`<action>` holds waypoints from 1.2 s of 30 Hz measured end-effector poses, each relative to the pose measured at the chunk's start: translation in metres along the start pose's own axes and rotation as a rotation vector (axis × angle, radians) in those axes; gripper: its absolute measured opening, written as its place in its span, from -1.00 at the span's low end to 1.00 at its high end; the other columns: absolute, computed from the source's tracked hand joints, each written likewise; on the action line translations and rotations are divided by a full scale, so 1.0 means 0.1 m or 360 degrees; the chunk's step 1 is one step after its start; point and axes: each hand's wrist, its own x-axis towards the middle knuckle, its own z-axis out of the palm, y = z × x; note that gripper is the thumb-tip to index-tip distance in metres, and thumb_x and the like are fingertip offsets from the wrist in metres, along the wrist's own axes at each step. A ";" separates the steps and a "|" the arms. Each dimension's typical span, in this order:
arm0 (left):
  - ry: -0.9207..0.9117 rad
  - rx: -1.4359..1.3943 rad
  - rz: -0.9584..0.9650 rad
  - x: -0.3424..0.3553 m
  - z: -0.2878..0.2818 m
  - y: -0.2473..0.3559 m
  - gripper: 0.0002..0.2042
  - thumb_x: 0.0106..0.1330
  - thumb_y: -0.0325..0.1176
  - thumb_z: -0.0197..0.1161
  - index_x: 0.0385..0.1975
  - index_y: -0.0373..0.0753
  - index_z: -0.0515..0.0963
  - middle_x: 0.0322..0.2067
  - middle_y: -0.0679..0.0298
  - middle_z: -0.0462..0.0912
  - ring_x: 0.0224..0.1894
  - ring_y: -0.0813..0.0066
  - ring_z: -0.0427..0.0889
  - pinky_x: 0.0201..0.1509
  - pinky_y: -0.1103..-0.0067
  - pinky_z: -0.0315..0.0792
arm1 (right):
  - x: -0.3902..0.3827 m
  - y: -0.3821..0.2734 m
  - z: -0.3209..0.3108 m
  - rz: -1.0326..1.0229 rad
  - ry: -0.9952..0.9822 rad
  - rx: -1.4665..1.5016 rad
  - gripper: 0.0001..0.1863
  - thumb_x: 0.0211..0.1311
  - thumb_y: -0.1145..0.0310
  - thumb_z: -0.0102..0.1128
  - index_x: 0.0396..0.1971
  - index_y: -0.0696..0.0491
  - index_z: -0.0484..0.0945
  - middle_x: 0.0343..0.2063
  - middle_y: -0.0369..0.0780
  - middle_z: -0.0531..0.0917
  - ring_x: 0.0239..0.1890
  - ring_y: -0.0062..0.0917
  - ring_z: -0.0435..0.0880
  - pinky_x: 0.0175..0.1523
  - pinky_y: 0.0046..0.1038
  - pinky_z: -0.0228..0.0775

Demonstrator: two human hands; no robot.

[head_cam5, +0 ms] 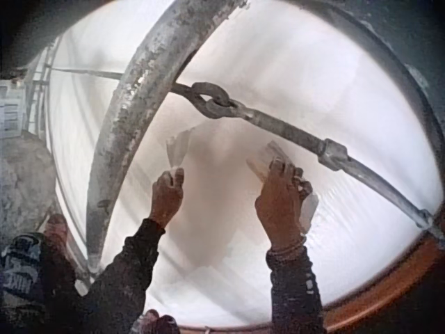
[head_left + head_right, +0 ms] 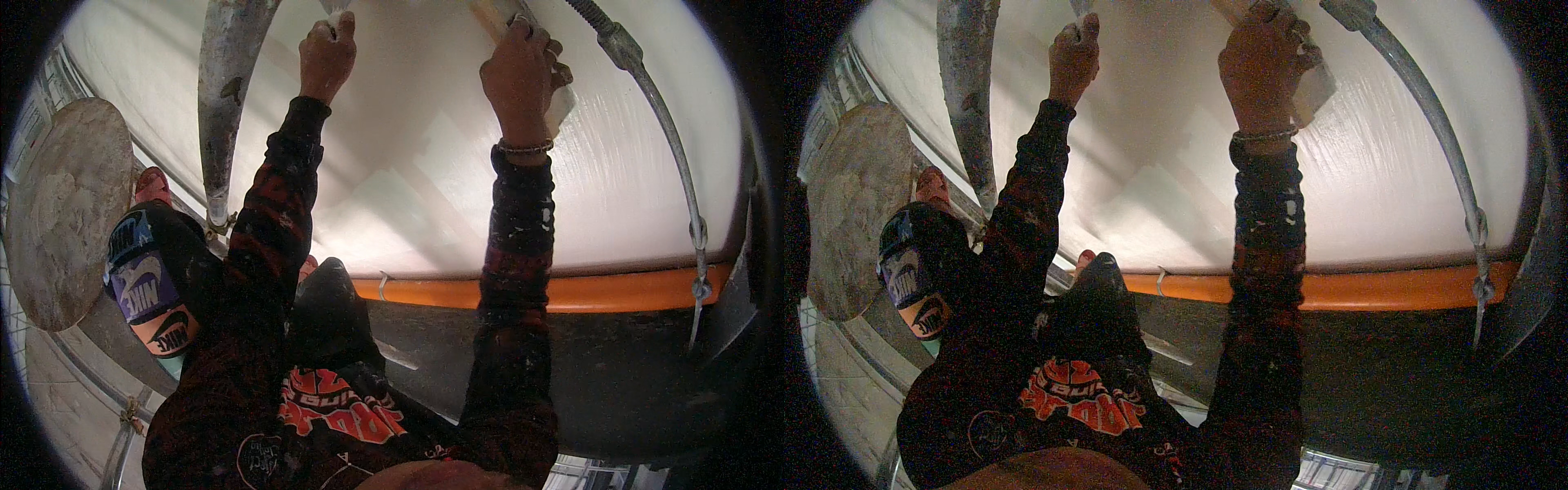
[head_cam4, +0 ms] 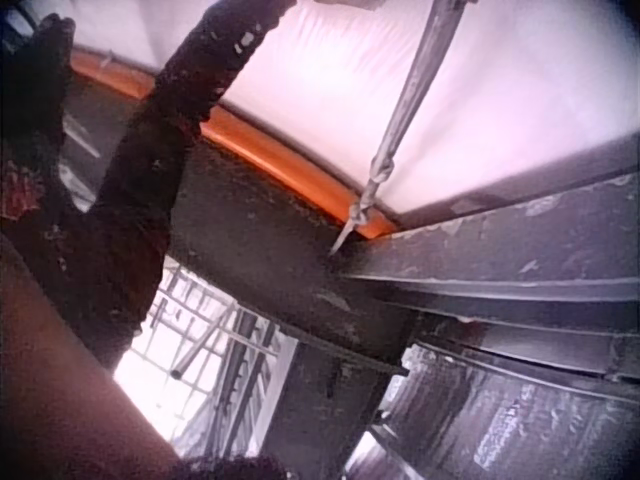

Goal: The person applies a white plaster-like substance to a curved ceiling surface using a trowel and a hawk. They repeatedly scoop material from the hawk and spread it across the ceiling, smoothing the surface with the trowel.

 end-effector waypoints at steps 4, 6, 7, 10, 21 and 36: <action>0.0081 -0.0232 -0.0141 -0.05 -0.01 0.09 -0.54 0.38 -0.02 -0.01 -0.40 -0.42 0.45 -0.47 -0.16 0.58 -0.35 -0.18 0.58 -0.24 0.16 0.43 | 0.11 -0.05 -0.23 0.0030 -0.0407 0.0234 -0.51 0.10 0.40 0.07 0.07 0.20 0.38 -0.01 0.05 0.48 0.08 -0.01 0.47 0.08 0.14 0.30; -0.0058 -0.0356 -0.0417 -0.02 -0.10 0.10 -0.45 0.39 0.06 -0.03 -0.49 -0.43 0.48 -0.48 -0.19 0.59 -0.33 -0.22 0.58 -0.19 0.15 0.42 | 0.21 -0.05 -0.58 -0.0031 -0.0963 0.0399 -0.54 0.27 0.33 -0.06 0.14 0.19 0.35 0.08 0.07 0.43 0.14 -0.05 0.41 0.12 0.10 0.25; -0.0155 -0.0401 -0.0557 0.00 -0.13 0.10 -0.45 0.39 0.06 -0.03 -0.50 -0.43 0.48 -0.48 -0.18 0.59 -0.33 -0.22 0.58 -0.19 0.15 0.42 | 0.18 -0.02 -0.56 -0.0042 -0.0853 0.0542 -0.52 0.17 0.37 0.00 0.10 0.22 0.37 0.02 0.09 0.47 0.09 -0.04 0.46 0.11 0.06 0.29; 0.0021 -0.0289 -0.0342 -0.01 -0.11 0.08 -0.43 0.39 0.09 -0.04 -0.52 -0.43 0.47 -0.50 -0.16 0.59 -0.35 -0.20 0.59 -0.19 0.16 0.42 | -0.05 0.15 -0.39 -0.0288 -0.0249 0.1044 -0.49 -0.04 0.45 0.11 -0.01 0.32 0.40 -0.18 0.10 0.59 -0.07 -0.11 0.60 0.05 -0.17 0.40; 0.0000 -0.0197 -0.0215 -0.47 0.13 -0.35 -0.44 0.36 0.07 0.01 -0.41 -0.48 0.49 -0.45 -0.16 0.59 -0.27 -0.15 0.61 -0.15 0.15 0.43 | -0.84 -0.60 -1.11 0.0549 -0.1084 0.2829 -0.62 -0.02 0.30 0.21 -0.22 0.23 0.46 -0.43 -0.23 0.56 -0.37 -0.52 0.53 -0.21 -0.45 0.42; -0.0159 -0.0219 -0.0641 -0.55 0.15 -0.41 -0.42 0.39 0.08 -0.05 -0.35 -0.50 0.49 -0.33 -0.21 0.60 -0.18 -0.16 0.58 -0.06 0.16 0.40 | -1.01 -0.37 -1.61 0.0865 -0.1315 0.3041 -0.55 -0.08 0.44 0.20 -0.13 0.28 0.40 -0.36 -0.14 0.53 -0.32 -0.39 0.57 -0.17 -0.36 0.48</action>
